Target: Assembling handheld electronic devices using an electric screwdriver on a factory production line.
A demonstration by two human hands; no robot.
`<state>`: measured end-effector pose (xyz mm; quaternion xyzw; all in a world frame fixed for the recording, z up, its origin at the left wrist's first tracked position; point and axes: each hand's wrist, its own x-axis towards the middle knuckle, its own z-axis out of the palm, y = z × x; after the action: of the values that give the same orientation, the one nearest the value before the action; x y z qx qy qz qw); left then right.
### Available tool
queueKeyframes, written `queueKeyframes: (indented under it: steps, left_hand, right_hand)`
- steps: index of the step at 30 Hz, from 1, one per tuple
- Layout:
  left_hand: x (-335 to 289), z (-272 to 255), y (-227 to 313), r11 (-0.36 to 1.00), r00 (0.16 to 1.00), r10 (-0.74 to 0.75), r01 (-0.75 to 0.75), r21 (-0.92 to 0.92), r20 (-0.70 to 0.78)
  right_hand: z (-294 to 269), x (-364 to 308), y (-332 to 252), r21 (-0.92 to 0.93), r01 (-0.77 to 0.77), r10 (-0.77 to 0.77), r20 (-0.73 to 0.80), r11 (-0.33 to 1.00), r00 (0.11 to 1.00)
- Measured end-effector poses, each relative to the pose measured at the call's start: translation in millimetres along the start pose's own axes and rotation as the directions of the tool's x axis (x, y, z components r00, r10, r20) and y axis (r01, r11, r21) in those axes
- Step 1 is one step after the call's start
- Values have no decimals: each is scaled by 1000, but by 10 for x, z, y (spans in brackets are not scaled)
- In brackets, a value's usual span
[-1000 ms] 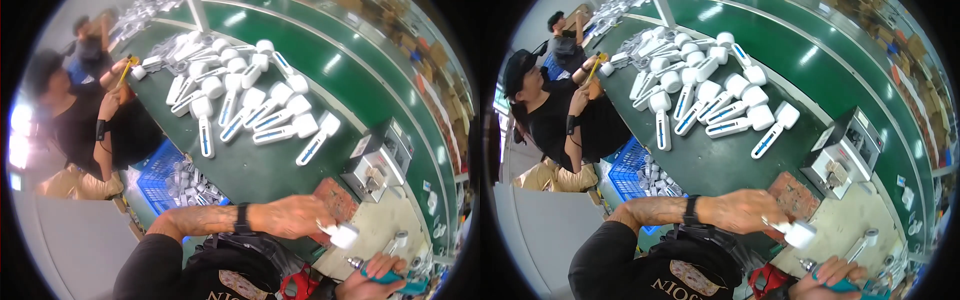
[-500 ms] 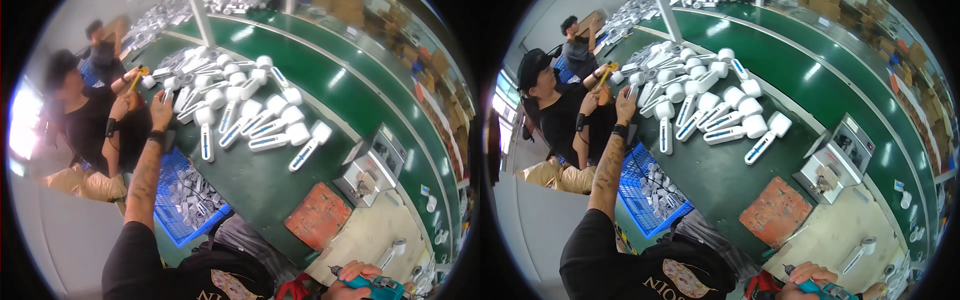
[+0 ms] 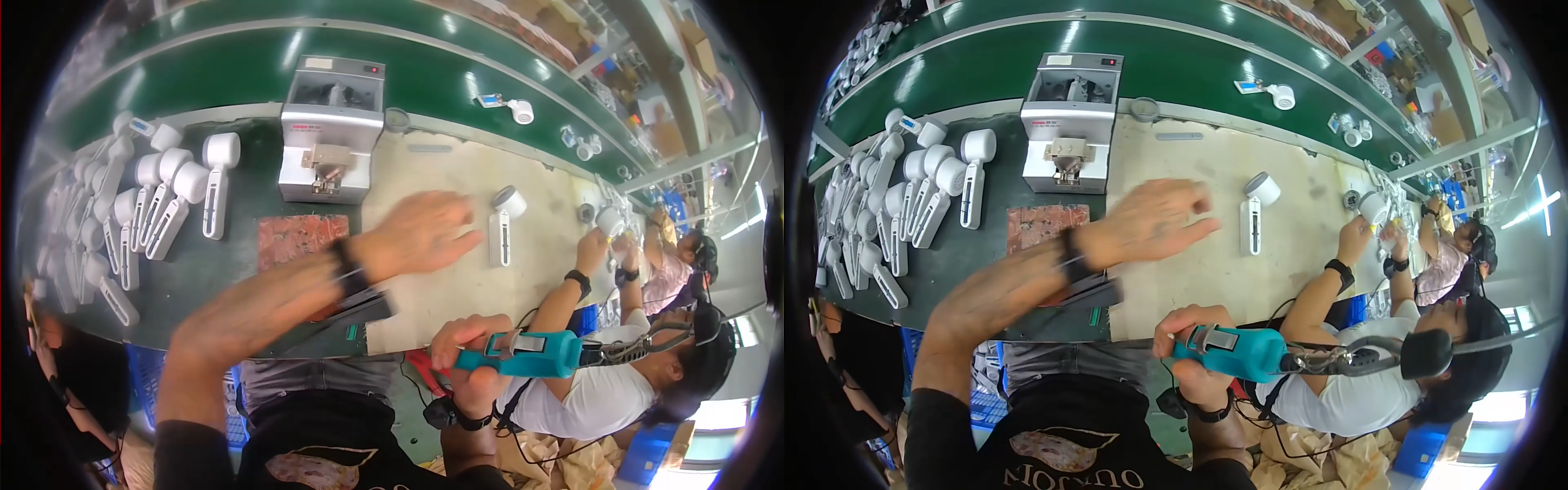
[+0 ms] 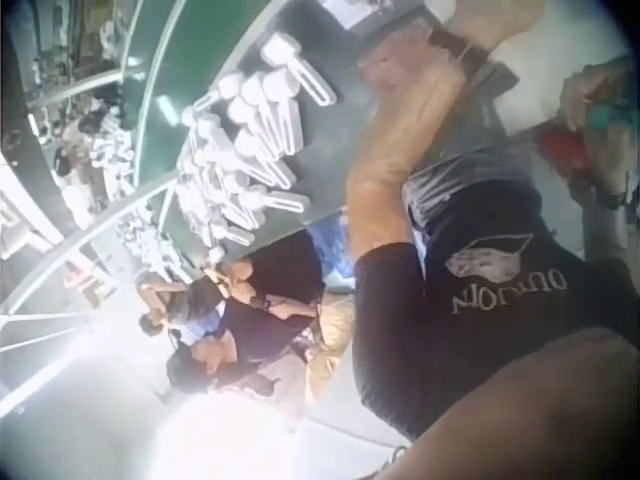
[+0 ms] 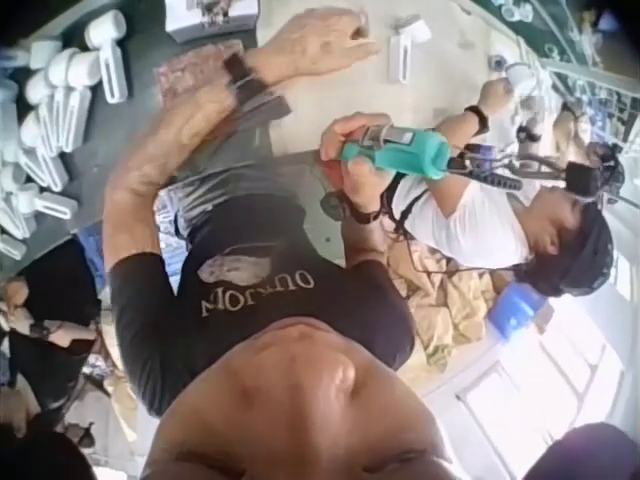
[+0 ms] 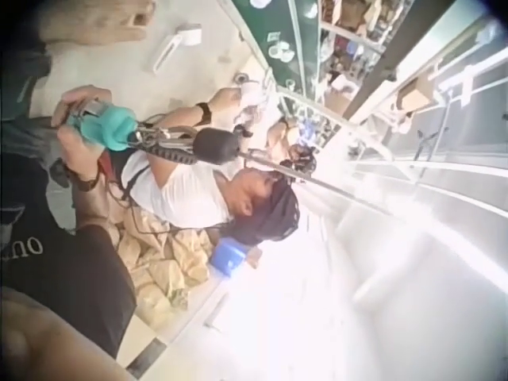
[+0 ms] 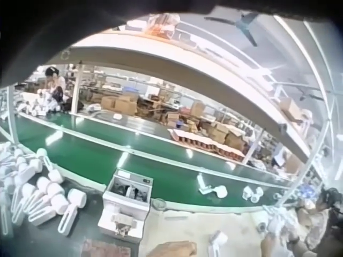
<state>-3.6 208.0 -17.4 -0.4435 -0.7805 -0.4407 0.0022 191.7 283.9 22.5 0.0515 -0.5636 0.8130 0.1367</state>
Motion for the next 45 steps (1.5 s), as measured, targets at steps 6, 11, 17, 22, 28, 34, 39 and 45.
queueKeyframes:
  steps: [6,11,17,22,28,34,39,45]
  left_hand:
    - [810,934,96,940,937,-326,307,150,126]
    - [783,919,-19,914,897,-405,400,66,177]
    - [59,365,-253,981,981,-195,195,3,-20]
    - [-630,-454,61,976,977,-189,198,-92,97]
    - [-1156,-880,-135,996,999,-42,43,76,-15]
    - [-1313,-942,-291,997,998,22,-18,69,-56]
    - [-1363,-946,-334,994,993,82,-75,85,-82]
    - [-1392,-938,-372,992,992,103,-97,86,-70]
  right_hand:
    - [-6,-119,-99,-173,14,-28,-78,985,997]
    - [-109,-164,-128,-249,48,-78,-111,967,991]
    - [-287,141,182,-406,90,-204,-247,909,947]
    - [-244,465,466,-380,86,-174,-202,921,964]
    - [75,639,516,-351,44,-78,-84,935,993]
    - [520,727,367,-225,133,-143,-32,965,989]
    - [824,923,534,-185,123,-137,-62,975,989]
    - [936,1064,658,-246,179,-202,-74,953,977]
